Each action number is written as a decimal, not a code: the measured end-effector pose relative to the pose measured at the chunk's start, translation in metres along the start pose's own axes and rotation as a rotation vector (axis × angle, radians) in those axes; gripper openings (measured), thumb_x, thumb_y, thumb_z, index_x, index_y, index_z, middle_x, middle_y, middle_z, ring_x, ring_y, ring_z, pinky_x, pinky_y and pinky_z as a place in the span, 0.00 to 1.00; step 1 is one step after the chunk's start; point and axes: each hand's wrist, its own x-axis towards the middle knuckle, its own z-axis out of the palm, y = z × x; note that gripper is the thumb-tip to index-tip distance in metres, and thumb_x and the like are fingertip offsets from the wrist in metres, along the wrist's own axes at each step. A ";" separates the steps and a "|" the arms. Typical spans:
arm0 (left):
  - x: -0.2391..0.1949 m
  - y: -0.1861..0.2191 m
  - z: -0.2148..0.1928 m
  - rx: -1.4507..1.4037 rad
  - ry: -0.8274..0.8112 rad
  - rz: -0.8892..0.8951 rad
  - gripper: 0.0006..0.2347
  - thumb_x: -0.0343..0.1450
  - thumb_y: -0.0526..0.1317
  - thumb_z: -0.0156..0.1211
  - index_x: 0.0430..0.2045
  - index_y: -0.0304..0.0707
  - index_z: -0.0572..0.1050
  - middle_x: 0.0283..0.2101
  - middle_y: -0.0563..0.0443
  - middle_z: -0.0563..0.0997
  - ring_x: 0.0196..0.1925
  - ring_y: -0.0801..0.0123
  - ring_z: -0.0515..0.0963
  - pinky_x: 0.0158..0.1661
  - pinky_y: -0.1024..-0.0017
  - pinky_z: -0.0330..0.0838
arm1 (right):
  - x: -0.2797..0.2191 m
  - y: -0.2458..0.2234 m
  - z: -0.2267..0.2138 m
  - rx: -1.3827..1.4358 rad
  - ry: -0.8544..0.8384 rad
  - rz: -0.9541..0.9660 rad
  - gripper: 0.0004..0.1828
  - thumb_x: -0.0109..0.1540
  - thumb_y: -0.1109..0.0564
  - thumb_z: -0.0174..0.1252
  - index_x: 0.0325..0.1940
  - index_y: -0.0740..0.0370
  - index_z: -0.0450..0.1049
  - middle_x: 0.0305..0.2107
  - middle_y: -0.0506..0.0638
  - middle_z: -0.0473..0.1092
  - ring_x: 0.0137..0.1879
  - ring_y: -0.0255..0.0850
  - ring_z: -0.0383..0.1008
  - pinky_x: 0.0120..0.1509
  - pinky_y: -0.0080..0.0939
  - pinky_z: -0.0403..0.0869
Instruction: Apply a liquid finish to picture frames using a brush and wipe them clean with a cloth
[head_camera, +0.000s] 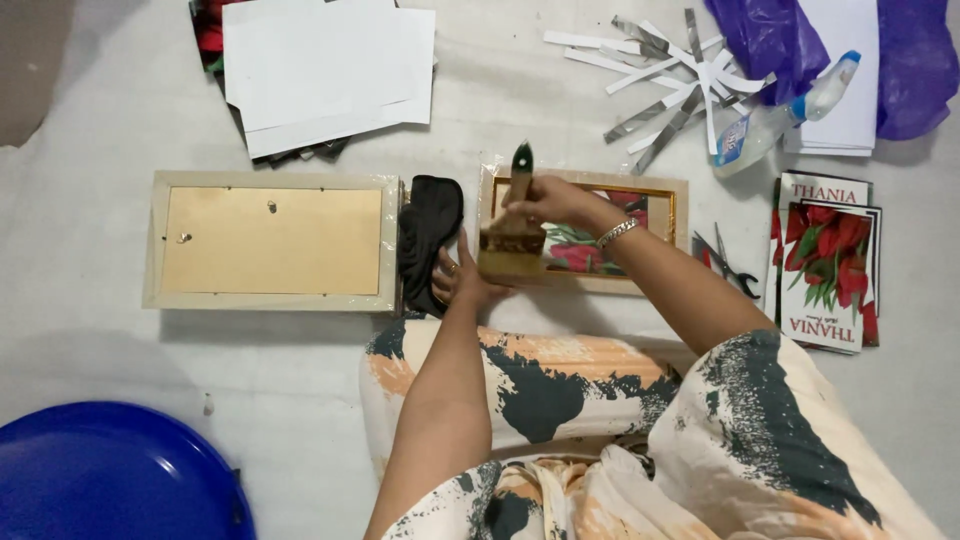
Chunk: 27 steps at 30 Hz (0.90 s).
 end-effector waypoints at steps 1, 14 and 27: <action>0.005 -0.003 0.002 -0.001 0.002 0.000 0.62 0.56 0.44 0.81 0.70 0.83 0.26 0.77 0.40 0.29 0.77 0.31 0.35 0.68 0.32 0.29 | 0.008 0.008 0.000 -0.001 -0.001 -0.002 0.20 0.60 0.48 0.67 0.49 0.65 0.79 0.36 0.62 0.78 0.44 0.51 0.80 0.47 0.47 0.80; 0.028 -0.017 0.015 0.037 0.003 -0.013 0.63 0.55 0.45 0.83 0.70 0.82 0.26 0.77 0.40 0.29 0.77 0.31 0.36 0.68 0.32 0.31 | 0.053 0.026 0.012 0.026 0.477 -0.011 0.14 0.61 0.42 0.70 0.48 0.44 0.81 0.38 0.49 0.80 0.48 0.45 0.81 0.53 0.45 0.79; 0.022 -0.014 0.015 0.044 0.035 0.023 0.63 0.55 0.44 0.84 0.71 0.80 0.26 0.76 0.37 0.30 0.77 0.30 0.37 0.68 0.31 0.33 | -0.010 0.042 0.010 0.091 0.799 0.016 0.19 0.64 0.46 0.64 0.46 0.66 0.80 0.42 0.67 0.78 0.53 0.62 0.78 0.56 0.59 0.78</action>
